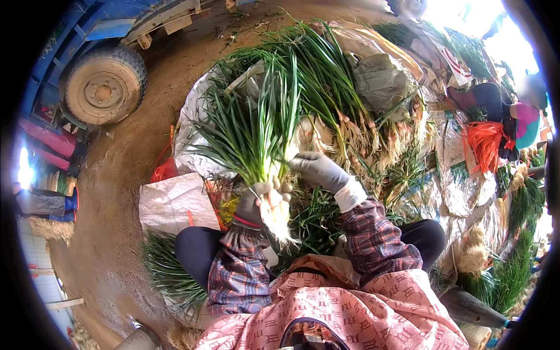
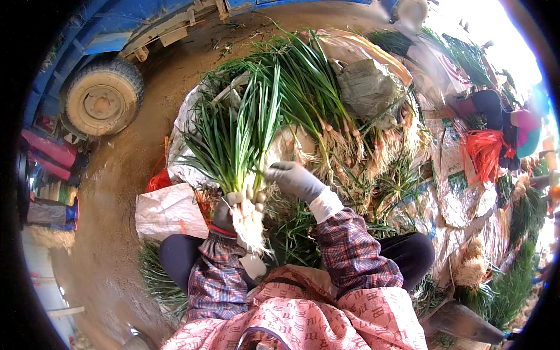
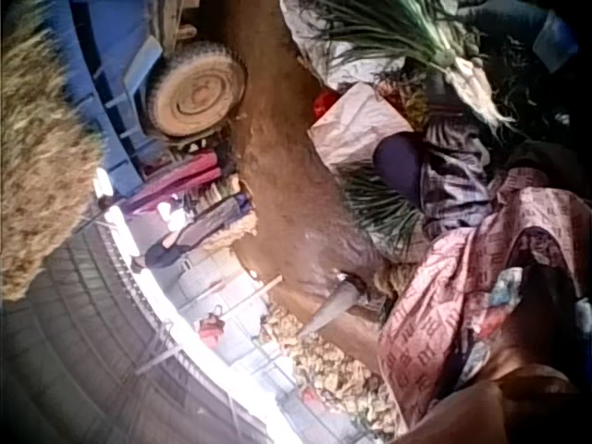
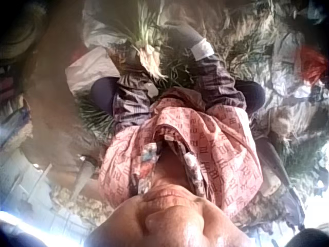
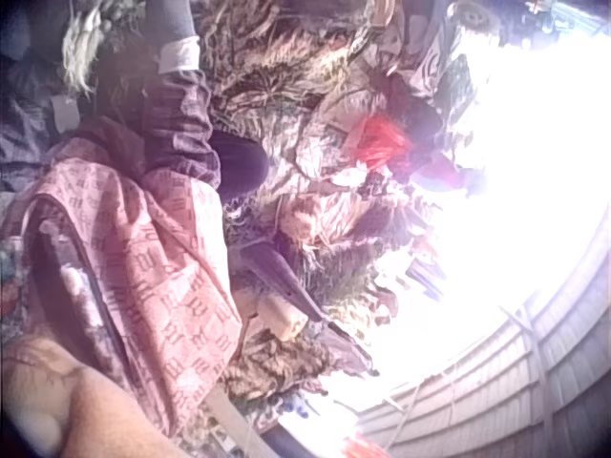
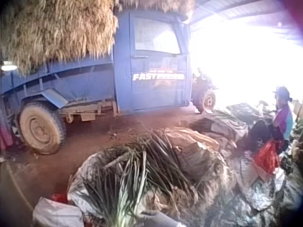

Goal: The person cleans bunches of green onions by hand and ties them together with a red strap.

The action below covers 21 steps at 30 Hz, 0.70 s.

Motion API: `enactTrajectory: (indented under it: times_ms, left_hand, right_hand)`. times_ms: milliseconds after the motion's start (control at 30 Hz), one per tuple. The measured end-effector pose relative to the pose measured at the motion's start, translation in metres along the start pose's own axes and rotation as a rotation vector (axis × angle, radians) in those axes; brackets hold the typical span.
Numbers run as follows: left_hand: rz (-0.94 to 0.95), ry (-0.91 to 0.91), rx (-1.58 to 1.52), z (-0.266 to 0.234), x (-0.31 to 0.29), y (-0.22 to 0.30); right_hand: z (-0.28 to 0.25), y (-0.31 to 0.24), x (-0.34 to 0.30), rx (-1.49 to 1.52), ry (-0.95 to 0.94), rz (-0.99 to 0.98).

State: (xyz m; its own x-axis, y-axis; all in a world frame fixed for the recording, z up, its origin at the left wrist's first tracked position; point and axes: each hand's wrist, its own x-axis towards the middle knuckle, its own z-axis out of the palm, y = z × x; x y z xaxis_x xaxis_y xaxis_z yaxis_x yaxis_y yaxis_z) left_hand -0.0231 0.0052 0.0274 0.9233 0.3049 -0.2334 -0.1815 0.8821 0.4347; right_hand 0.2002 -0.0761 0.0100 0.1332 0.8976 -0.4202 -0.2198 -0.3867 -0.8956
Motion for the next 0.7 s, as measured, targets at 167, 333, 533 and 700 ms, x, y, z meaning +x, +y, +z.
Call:
enactTrajectory:
  times_ms: [167,333,533,700]
  left_hand:
    - [0.176,-0.06,0.066,0.022,-0.027,0.043]
    - [0.329,-0.394,-0.033,0.02,0.012,0.073]
    - [0.185,0.086,0.094,-0.013,0.047,0.047]
    - [0.011,0.165,0.059,-0.013,0.056,0.019]
  right_hand:
    - [-0.025,0.01,0.0,-0.593,0.024,-0.291]
    - [-0.026,-0.013,0.02,-1.042,0.826,-0.446]
    - [-0.024,-0.035,0.026,-0.975,0.679,-0.005]
    - [0.015,-0.016,-0.02,-0.735,0.542,-0.347]
